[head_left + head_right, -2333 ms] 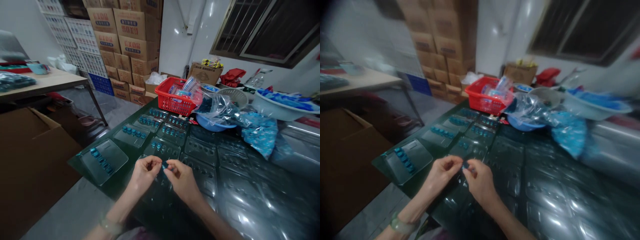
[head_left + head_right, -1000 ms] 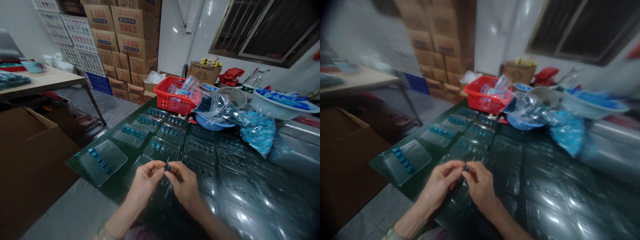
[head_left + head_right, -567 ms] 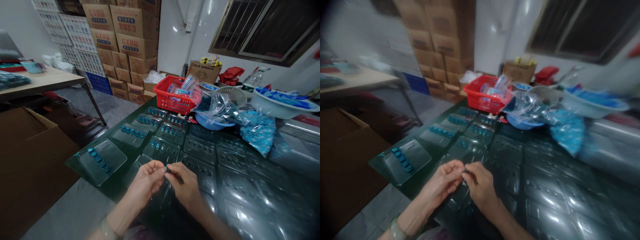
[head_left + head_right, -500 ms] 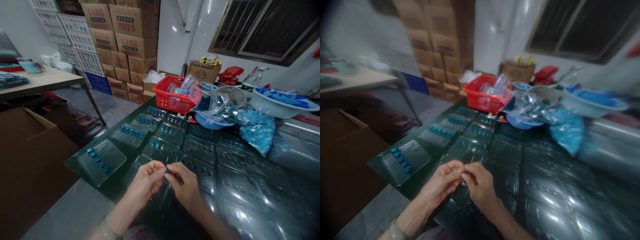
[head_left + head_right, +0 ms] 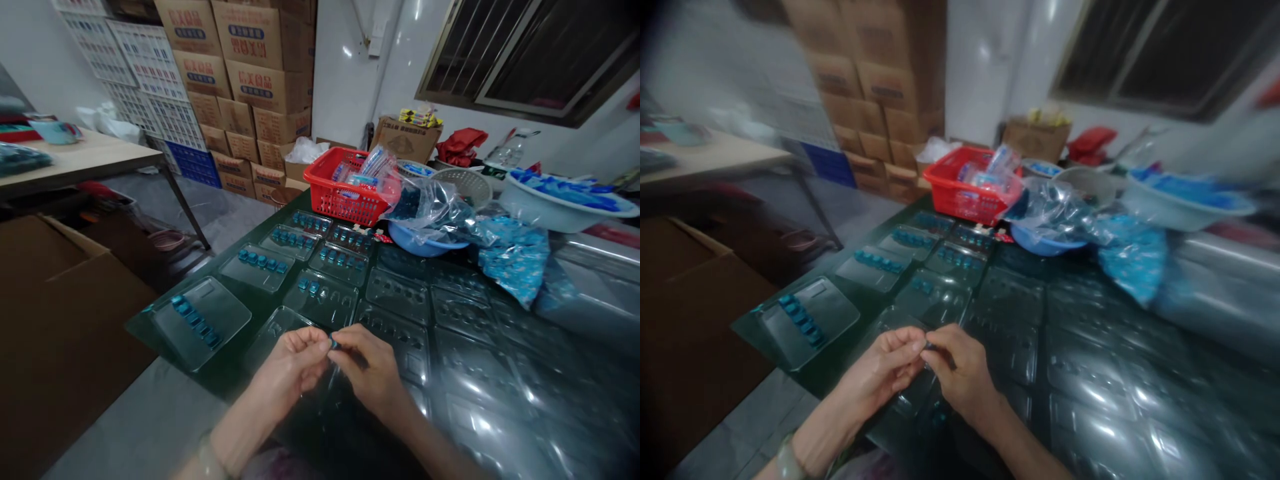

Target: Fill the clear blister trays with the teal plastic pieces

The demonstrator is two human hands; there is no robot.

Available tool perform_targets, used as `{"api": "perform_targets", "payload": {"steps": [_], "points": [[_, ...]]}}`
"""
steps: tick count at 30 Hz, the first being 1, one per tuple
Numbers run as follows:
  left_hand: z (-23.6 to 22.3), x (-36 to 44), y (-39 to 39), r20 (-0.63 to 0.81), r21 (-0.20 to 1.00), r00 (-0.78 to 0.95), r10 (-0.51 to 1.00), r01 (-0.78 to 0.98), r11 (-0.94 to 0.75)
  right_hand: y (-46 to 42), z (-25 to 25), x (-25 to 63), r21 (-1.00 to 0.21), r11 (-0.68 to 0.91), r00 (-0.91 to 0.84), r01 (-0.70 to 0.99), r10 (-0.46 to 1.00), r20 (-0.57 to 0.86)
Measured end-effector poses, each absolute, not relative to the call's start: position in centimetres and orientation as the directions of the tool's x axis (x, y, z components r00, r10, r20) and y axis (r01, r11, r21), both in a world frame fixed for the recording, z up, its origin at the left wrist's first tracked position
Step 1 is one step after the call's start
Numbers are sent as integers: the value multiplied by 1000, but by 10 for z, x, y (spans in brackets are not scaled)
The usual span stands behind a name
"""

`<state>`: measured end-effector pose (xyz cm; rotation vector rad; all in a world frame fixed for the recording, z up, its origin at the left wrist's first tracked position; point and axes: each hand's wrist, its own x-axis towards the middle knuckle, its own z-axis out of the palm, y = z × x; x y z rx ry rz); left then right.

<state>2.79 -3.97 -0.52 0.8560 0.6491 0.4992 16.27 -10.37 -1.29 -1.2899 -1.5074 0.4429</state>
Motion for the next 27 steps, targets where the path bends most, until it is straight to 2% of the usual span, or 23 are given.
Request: {"api": "perform_targets", "payload": {"steps": [3,5,8,11,13,15,19,27], "points": [[0,29,-42,-233,915,610,757,-125,382,-105,-10,160,-831,307,181,464,885,429],[1,29,-44,-191,947,574,796,-104,303,-106,-5,156,-892,234,243,387,907,344],[-1,29,-44,-186,935,594,783,-138,327,-107,1,151,-992,105,276,74,953,122],[-7,29,-42,-181,902,629,756,-201,383,-106,3,150,-969,9,215,-249,975,-47],[-11,30,-41,-170,891,640,749,-224,394,-105,1,150,-933,-30,197,-359,975,-107],[-14,31,-41,-163,894,635,755,-229,386,-103,-2,150,-915,-61,198,-398,969,-150],[-20,33,-43,-149,913,595,790,-225,342,-102,-5,147,-928,-112,196,-355,962,-191],[-17,33,-49,-183,899,510,840,-259,353,-99,-4,139,-928,-115,258,-354,942,-215]]}}
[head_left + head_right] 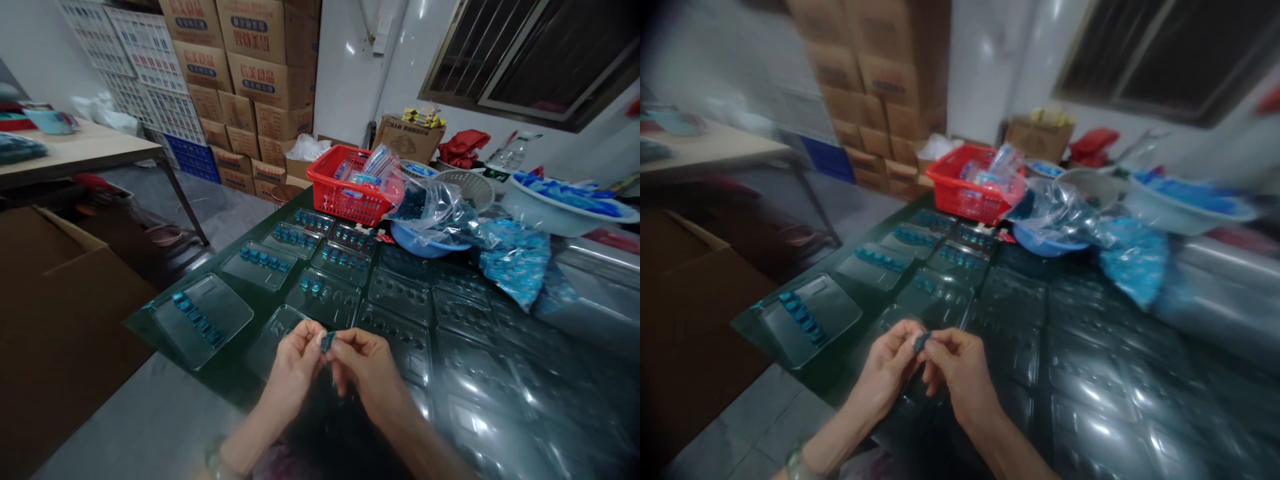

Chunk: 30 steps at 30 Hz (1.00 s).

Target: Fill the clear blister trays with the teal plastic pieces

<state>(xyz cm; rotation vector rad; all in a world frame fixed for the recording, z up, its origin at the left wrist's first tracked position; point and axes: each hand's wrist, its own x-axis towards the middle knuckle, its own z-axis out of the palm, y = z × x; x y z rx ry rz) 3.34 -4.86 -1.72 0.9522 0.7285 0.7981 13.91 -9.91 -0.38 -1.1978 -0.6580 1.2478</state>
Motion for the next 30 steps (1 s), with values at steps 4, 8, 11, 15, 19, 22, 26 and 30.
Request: {"api": "perform_targets", "payload": {"steps": [4,8,11,15,19,22,26,30], "points": [[-15,35,-50,-170,903,508,845,-262,339,-97,-4,140,-913,-120,255,-391,939,-232],[-15,35,-50,-162,916,509,845,-241,321,-95,-4,141,-901,-154,243,-405,932,-268],[-16,35,-50,-139,937,515,846,-209,281,-94,-5,141,-884,-175,229,-433,927,-296],[-19,34,-50,-102,960,489,866,-181,215,-93,-6,140,-885,-182,229,-429,925,-302],[-18,34,-49,-85,971,461,883,-162,178,-92,-5,139,-898,-165,233,-408,932,-277],[-16,35,-49,-91,971,450,888,-157,179,-91,-5,139,-914,-147,256,-379,932,-257],[-13,36,-49,-96,978,447,889,-123,168,-88,-5,138,-933,-166,296,-319,918,-264],[-13,35,-49,-74,990,444,893,-77,120,-87,-8,140,-961,-183,361,-209,898,-249]]}}
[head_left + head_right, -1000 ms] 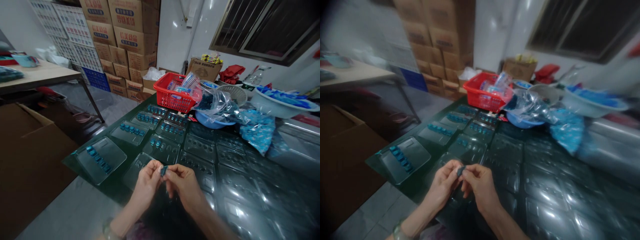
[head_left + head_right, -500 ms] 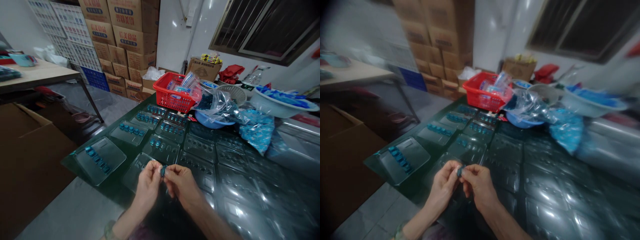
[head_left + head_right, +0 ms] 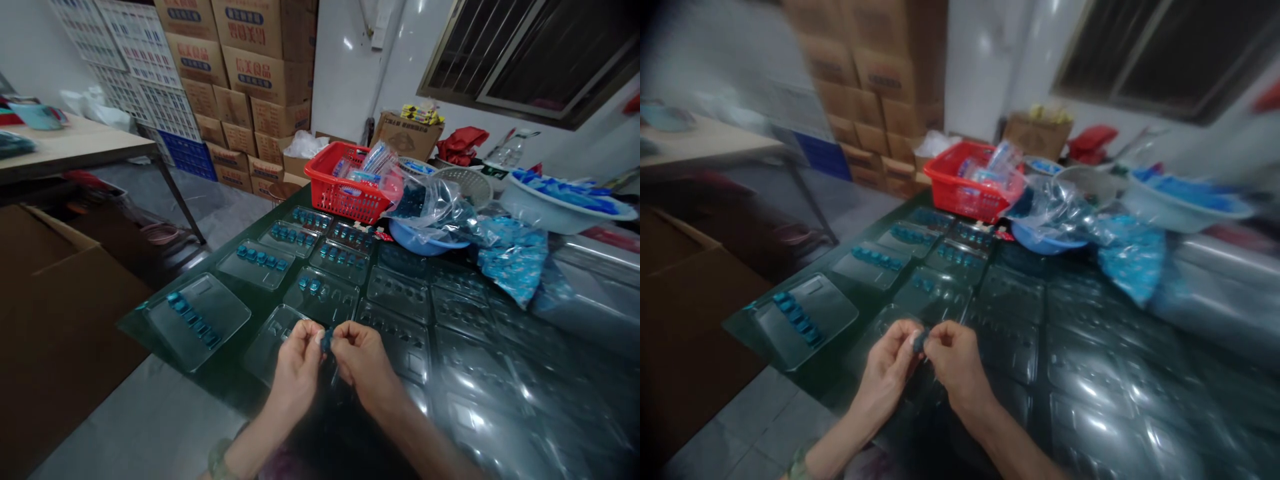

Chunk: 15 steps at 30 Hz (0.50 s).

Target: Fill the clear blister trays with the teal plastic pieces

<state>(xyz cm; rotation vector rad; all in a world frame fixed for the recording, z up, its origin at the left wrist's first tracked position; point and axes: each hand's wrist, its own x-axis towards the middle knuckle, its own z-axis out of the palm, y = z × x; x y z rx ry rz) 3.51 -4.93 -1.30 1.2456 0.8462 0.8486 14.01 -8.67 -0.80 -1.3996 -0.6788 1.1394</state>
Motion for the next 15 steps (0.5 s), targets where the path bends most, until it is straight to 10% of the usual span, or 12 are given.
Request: {"api": "perform_targets", "payload": {"steps": [9,15], "points": [[-5,34,-48,10,1000,446,895,-30,3,-86,-9,151,-993,-100,379,69,923,-67],[-3,33,-50,-68,992,468,881,-63,110,-85,-8,147,-999,-22,415,-28,909,-31]]}}
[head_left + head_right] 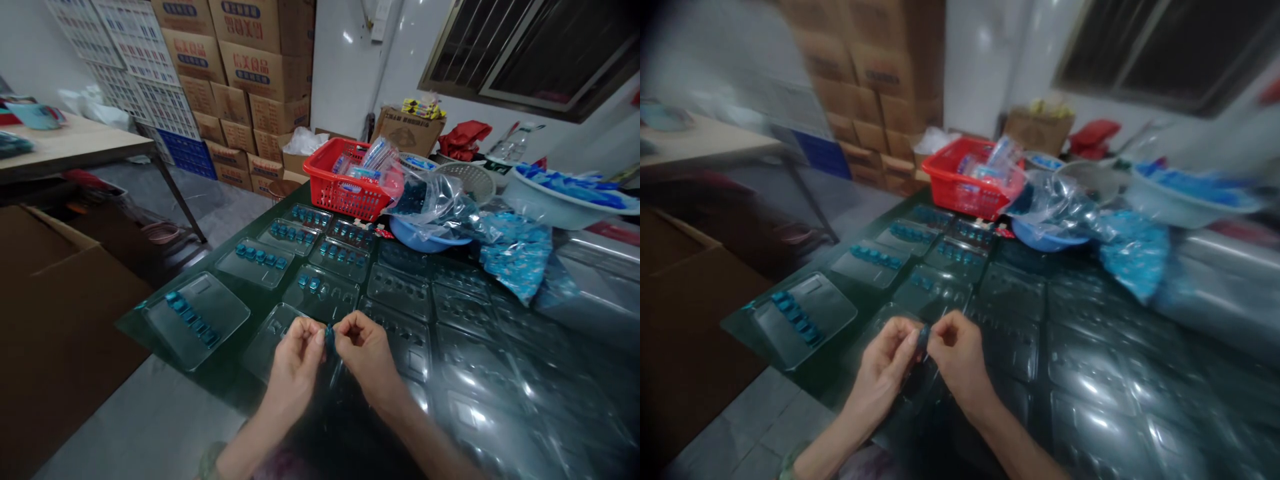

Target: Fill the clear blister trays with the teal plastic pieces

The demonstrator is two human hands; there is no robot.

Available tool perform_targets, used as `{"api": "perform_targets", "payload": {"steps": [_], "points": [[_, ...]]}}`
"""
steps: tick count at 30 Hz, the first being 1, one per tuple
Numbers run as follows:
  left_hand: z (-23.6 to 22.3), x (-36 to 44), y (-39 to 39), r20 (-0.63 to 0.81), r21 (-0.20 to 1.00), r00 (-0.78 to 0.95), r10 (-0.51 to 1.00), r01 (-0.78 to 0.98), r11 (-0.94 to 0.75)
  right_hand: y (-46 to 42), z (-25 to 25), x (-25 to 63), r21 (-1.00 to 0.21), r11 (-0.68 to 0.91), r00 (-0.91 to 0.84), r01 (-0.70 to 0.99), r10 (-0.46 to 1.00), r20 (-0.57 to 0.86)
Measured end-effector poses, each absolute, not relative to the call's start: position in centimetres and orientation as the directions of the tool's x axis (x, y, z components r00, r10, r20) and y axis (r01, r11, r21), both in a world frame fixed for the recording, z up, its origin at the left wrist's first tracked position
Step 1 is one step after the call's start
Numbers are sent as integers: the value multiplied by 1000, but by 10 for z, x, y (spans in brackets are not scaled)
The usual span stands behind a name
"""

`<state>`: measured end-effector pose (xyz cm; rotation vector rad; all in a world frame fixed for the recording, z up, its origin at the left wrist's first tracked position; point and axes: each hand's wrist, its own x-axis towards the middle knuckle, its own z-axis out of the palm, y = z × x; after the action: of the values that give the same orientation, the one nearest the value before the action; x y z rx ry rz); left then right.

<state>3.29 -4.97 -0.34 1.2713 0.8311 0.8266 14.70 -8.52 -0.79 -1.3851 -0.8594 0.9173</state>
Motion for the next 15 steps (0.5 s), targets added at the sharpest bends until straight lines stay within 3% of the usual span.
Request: {"api": "perform_targets", "payload": {"steps": [4,9,12,15], "points": [[-3,36,-50,-91,917,506,858,-292,270,-86,-6,147,-953,-19,358,-303,924,-132],[-7,40,-45,-168,639,594,787,-542,546,-87,-4,151,-796,-25,270,-605,934,-234],[-9,39,-44,-261,532,646,718,-524,665,-86,-8,154,-795,-45,260,-605,932,-251],[-7,37,-43,-280,641,637,718,-433,634,-88,-12,154,-886,-52,288,-460,936,-204]]}}
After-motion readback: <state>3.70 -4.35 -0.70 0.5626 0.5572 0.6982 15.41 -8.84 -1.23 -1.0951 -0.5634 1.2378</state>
